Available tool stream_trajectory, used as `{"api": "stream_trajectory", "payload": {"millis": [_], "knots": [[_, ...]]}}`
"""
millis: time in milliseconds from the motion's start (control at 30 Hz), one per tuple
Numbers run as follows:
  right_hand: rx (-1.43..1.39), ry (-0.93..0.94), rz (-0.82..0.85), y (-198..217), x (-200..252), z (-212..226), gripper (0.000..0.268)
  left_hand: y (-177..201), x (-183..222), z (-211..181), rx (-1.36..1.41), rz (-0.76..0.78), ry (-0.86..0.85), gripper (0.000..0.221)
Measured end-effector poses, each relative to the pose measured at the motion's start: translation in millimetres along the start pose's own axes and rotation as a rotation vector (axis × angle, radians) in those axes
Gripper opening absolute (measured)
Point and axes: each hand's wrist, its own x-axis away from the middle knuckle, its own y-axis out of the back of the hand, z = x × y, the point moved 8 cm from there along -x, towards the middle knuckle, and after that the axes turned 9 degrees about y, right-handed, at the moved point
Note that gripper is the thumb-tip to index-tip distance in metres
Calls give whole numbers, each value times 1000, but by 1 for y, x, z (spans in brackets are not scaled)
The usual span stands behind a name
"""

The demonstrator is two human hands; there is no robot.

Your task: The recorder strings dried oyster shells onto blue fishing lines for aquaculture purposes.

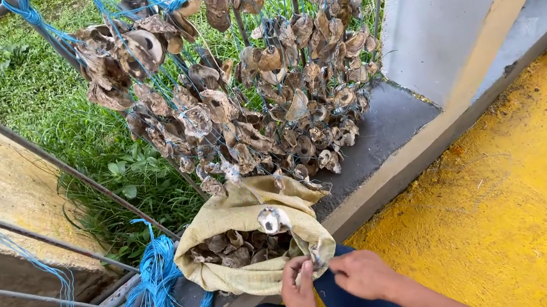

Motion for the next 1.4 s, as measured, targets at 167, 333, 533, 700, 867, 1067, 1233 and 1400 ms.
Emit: {"api": "stream_trajectory", "payload": {"millis": [167, 333, 533, 700, 867, 1067, 1233, 1400], "knots": [[72, -145, -85, 27, 5, -77, 16, 22, 0, -38, -619, -166, -37, 39], [130, -489, 27, 67, -6, -135, 20, 48, -5, 31, -1290, -58, 159, 62], [210, -277, -506, 116, -38, -150, 24, 44, 10, 28, -1464, 7, 189, 64], [177, -80, -461, 137, -90, -98, 19, 44, 8, 34, -1446, 109, 248, 63], [25, 230, -559, 217, -155, 2, 18, 44, -11, 47, -1455, 171, 395, 66], [49, 541, -819, 324, -203, 139, 15, 53, -18, 77, -1542, 206, 455, 72], [135, 653, -909, 368, -250, 212, 14, 53, -18, 75, -1542, 203, 425, 71], [413, 641, -974, 367, -296, 245, 13, 48, -6, 46, -1442, 228, 501, 67]]}}
